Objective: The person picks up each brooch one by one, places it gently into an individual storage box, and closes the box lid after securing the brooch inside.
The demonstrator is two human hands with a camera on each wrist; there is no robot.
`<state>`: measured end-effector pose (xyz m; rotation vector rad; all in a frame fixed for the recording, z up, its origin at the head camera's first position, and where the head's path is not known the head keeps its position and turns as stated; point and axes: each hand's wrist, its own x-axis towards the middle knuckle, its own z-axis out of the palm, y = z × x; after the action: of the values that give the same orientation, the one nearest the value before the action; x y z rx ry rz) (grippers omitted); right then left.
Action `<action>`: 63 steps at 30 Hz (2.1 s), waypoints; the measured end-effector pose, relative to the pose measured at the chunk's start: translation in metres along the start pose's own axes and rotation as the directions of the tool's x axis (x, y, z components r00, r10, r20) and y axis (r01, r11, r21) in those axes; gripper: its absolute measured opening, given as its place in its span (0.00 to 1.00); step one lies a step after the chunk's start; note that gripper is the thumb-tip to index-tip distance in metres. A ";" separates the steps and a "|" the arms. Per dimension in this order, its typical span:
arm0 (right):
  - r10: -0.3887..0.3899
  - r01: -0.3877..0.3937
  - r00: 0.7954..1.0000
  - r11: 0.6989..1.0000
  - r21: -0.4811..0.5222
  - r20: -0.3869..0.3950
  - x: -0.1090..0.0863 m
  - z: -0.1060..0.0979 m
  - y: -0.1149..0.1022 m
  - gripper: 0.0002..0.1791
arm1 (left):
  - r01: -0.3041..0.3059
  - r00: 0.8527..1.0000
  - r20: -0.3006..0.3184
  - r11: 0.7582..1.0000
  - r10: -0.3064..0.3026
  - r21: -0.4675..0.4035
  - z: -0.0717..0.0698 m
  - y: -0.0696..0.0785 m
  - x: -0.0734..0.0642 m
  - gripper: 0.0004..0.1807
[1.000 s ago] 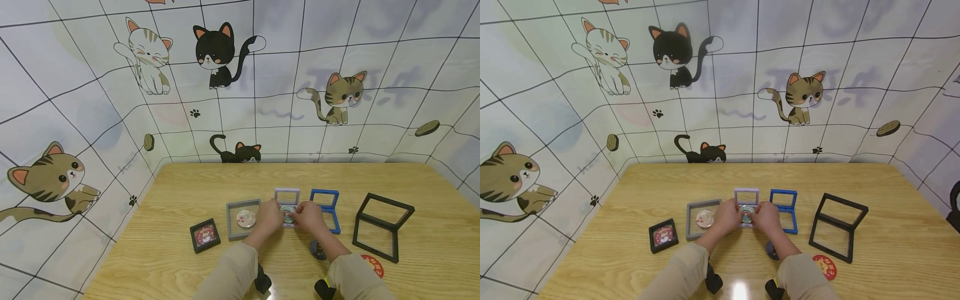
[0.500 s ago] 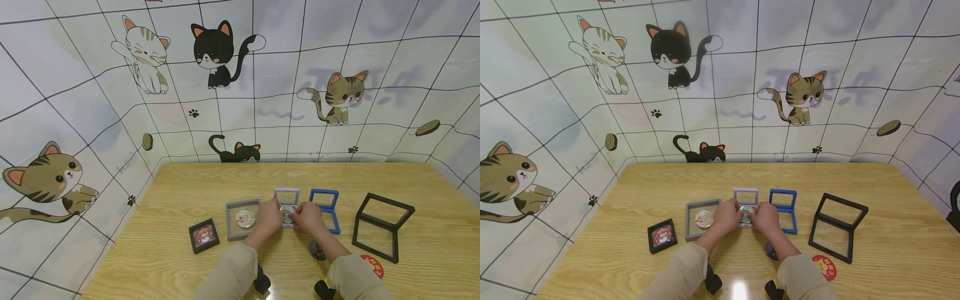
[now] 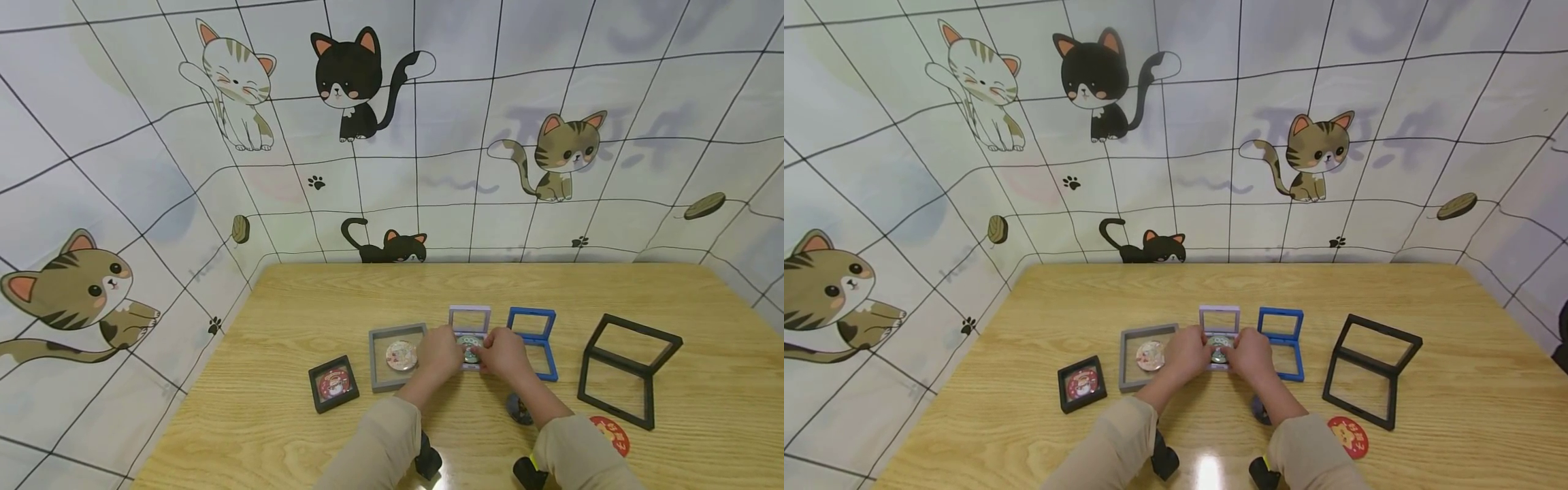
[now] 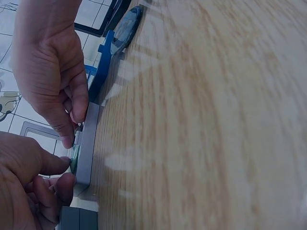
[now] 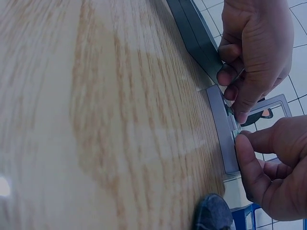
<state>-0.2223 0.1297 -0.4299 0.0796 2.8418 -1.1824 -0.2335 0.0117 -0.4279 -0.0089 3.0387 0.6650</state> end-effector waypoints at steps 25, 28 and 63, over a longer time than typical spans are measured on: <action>-0.022 0.022 1.000 1.000 -0.002 0.003 -0.006 -0.004 0.000 0.09 | -0.027 1.000 -0.012 0.997 0.026 -0.071 -0.003 0.000 -0.004 0.10; -0.020 0.021 1.000 0.999 -0.034 0.019 -0.011 -0.007 0.000 0.10 | -0.022 0.998 -0.065 0.991 0.014 -0.131 -0.005 -0.002 -0.003 0.07; -0.021 0.024 0.999 0.996 -0.088 0.036 -0.023 -0.003 0.002 0.18 | -0.152 0.988 -0.064 0.960 0.141 -0.236 -0.023 -0.006 -0.007 0.17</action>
<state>-0.1994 0.1325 -0.4271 0.0222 2.8674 -1.0502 -0.2270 -0.0034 -0.4092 0.2004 3.0018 1.0557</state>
